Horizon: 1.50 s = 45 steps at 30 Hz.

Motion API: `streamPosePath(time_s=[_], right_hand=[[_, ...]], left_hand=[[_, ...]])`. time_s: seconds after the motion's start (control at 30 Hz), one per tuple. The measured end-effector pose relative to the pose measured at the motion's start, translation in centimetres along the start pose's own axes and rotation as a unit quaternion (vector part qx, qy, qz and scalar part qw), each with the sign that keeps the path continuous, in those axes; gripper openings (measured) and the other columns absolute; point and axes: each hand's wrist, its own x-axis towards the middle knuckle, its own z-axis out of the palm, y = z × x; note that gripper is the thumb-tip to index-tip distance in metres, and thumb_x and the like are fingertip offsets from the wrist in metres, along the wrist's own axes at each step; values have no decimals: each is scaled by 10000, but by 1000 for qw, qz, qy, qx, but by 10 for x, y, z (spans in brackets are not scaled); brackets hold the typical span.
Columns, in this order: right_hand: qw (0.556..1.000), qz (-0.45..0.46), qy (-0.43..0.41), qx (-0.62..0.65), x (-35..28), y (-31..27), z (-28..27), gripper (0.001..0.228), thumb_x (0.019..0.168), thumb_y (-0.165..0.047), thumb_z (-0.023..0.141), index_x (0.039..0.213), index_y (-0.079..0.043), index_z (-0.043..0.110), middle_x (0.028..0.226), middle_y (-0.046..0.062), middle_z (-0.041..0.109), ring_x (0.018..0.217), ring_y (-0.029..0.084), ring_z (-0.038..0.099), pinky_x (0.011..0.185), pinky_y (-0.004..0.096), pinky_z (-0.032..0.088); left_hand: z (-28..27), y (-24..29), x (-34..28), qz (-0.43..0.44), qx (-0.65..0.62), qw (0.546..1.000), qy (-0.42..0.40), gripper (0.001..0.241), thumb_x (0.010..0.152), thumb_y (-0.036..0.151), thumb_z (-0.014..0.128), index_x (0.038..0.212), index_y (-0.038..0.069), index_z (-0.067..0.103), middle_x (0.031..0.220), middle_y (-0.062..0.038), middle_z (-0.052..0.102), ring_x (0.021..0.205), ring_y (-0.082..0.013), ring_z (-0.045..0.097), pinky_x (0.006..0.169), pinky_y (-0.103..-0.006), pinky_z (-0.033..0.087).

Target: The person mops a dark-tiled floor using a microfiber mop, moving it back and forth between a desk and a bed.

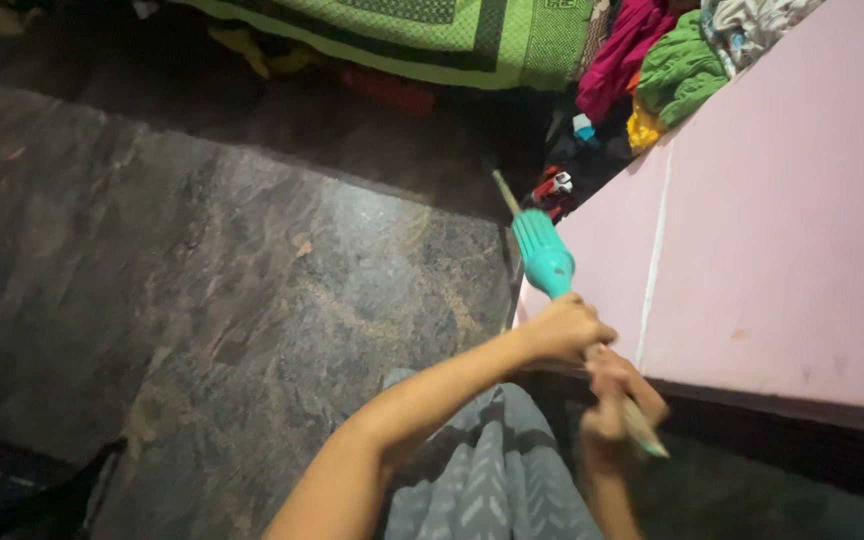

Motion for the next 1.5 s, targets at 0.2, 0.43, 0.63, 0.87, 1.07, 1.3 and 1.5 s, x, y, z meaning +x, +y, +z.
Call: streamPosePath(time_s=[0.2, 0.43, 0.63, 0.87, 1.07, 1.3, 1.5], right_hand=[[971, -169, 37, 166, -26, -91, -40, 195, 924, -131, 519, 865, 45, 457, 602, 76, 519, 512, 138, 521, 631, 352, 535], [920, -240, -236, 199, -49, -163, -69, 233, 1056, -192, 602, 856, -94, 531, 652, -4, 602, 552, 101, 649, 685, 379, 599], [866, -312, -292, 260, -61, -143, -36, 204, 966, -160, 657, 803, -74, 570, 666, 40, 640, 592, 156, 680, 700, 435, 597], [884, -319, -179, 291, -102, -110, 28, 272, 863, -148, 740, 714, -38, 542, 642, 71, 597, 584, 196, 613, 666, 346, 582], [940, -271, -171, 121, -64, -27, 81, 211, 962, -25, 615, 781, -23, 507, 880, 159, 662, 878, 290, 662, 927, 450, 543], [968, -136, -213, 2, 35, 37, 112, 110, 983, -20, 605, 933, 67, 651, 1060, 194, 722, 1191, 393, 678, 1034, 440, 503], [981, -97, -165, 7, 44, 56, 98, 168, 983, -57, 606, 993, 87, 694, 1030, 186, 741, 1118, 316, 721, 1002, 394, 545]], left_hand=[[-59, 127, -20, -40, -58, 997, 8, 363, 629, 439, 733, 925, 230, 765, 743, -20, 744, 720, -240, 728, 732, -441, 467], [-114, 193, -81, -70, -107, 991, -42, 269, 713, 436, 734, 895, 238, 743, 685, -3, 707, 688, -242, 710, 752, -431, 456], [-100, 166, -125, 17, -80, 993, 88, 378, 626, 410, 760, 932, 219, 644, 641, 15, 587, 686, -235, 659, 651, -385, 426], [-72, 107, -160, 46, -89, 989, 112, 296, 811, 428, 756, 772, 187, 588, 625, -3, 563, 670, -234, 633, 682, -400, 428], [-52, 0, -134, -2, -51, 984, 174, 299, 875, 303, 729, 674, 113, 616, 644, -95, 581, 661, -332, 612, 648, -458, 474], [-26, -134, -60, -58, -18, 988, 141, 195, 719, 254, 732, 740, 114, 598, 792, -102, 654, 894, -339, 640, 802, -458, 505], [2, -137, -44, -64, 1, 991, 121, 143, 724, 229, 703, 743, 130, 603, 769, -93, 650, 881, -335, 646, 792, -463, 502]])
